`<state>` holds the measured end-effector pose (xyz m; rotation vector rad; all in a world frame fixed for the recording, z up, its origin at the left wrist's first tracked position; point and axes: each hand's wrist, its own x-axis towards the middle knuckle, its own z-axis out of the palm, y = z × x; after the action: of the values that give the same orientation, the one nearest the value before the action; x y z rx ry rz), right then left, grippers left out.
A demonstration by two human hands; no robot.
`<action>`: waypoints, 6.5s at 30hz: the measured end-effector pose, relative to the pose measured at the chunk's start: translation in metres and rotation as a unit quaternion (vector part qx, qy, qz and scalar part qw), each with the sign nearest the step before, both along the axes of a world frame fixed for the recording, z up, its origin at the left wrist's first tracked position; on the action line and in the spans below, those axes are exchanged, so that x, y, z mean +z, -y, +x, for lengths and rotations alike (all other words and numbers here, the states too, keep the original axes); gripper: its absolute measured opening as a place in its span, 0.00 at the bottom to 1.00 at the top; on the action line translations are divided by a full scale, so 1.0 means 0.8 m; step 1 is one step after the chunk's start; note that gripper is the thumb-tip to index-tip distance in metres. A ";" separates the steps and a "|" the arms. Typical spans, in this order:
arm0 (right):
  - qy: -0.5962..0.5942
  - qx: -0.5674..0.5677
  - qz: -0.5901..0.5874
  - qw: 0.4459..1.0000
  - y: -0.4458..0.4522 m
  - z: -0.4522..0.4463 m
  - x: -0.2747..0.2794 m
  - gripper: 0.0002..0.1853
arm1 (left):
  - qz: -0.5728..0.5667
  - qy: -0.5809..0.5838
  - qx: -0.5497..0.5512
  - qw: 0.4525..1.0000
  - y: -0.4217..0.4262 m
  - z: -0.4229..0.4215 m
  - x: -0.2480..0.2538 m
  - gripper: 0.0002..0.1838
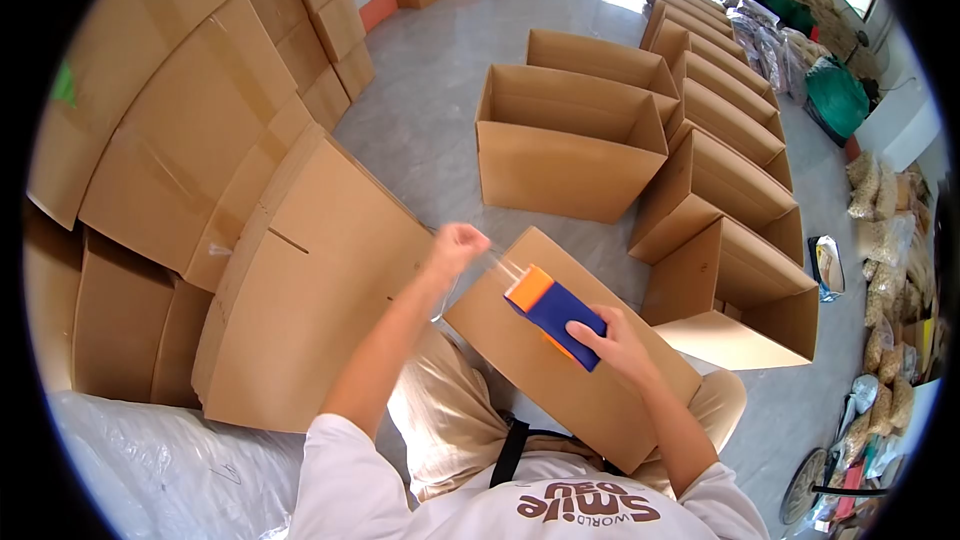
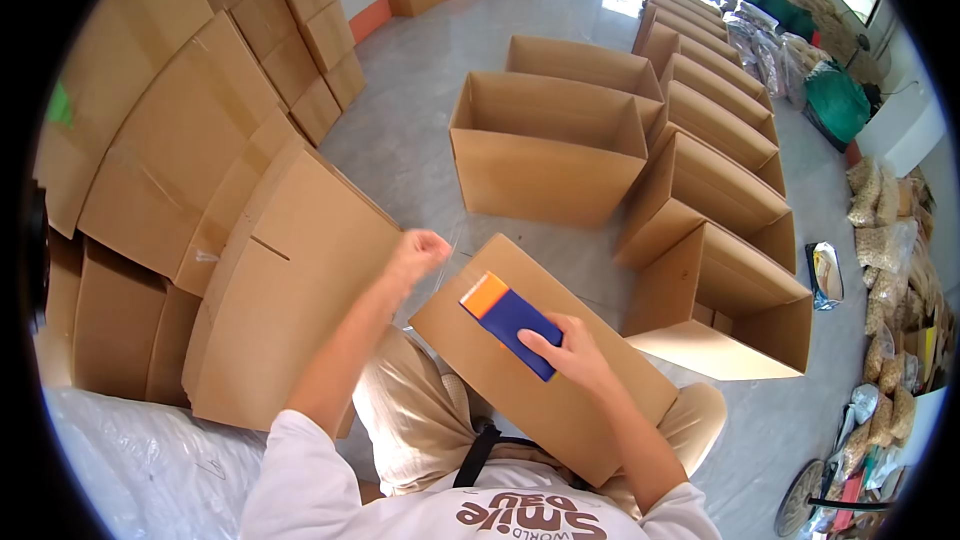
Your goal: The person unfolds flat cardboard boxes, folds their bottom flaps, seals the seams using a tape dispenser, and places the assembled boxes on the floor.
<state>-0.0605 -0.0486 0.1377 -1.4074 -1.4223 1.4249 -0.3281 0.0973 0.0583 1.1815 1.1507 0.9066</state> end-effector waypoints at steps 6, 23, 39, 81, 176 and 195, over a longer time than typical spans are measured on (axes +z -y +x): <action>0.025 -0.004 -0.066 0.997 0.032 0.028 0.006 0.21 | 0.083 -0.253 0.049 0.963 -0.110 -0.067 -0.094 0.08; 0.033 -0.025 -0.025 0.999 0.030 0.021 0.007 0.21 | -0.112 -0.239 -0.080 0.961 -0.019 0.000 -0.038 0.29; 0.183 -0.008 -0.136 0.974 0.205 0.206 0.019 0.21 | -0.050 -0.176 -0.119 0.976 0.057 0.035 -0.004 0.28; 0.330 0.056 -0.247 0.910 0.065 0.118 -0.133 0.28 | 0.101 -0.599 -0.210 0.766 0.059 0.077 0.014 0.49; 0.037 -0.405 0.147 0.902 0.036 0.185 -0.043 0.22 | -0.026 -0.795 0.224 0.563 0.144 -0.325 0.043 0.52; -0.060 -0.368 0.140 0.917 0.052 0.183 -0.044 0.16 | 0.180 -0.562 0.242 0.770 0.170 -0.175 0.104 0.12</action>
<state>0.0857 -0.0900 0.1024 -1.4178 -0.8243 0.7664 -0.4678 -0.0389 0.1415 1.8837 2.4163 0.7789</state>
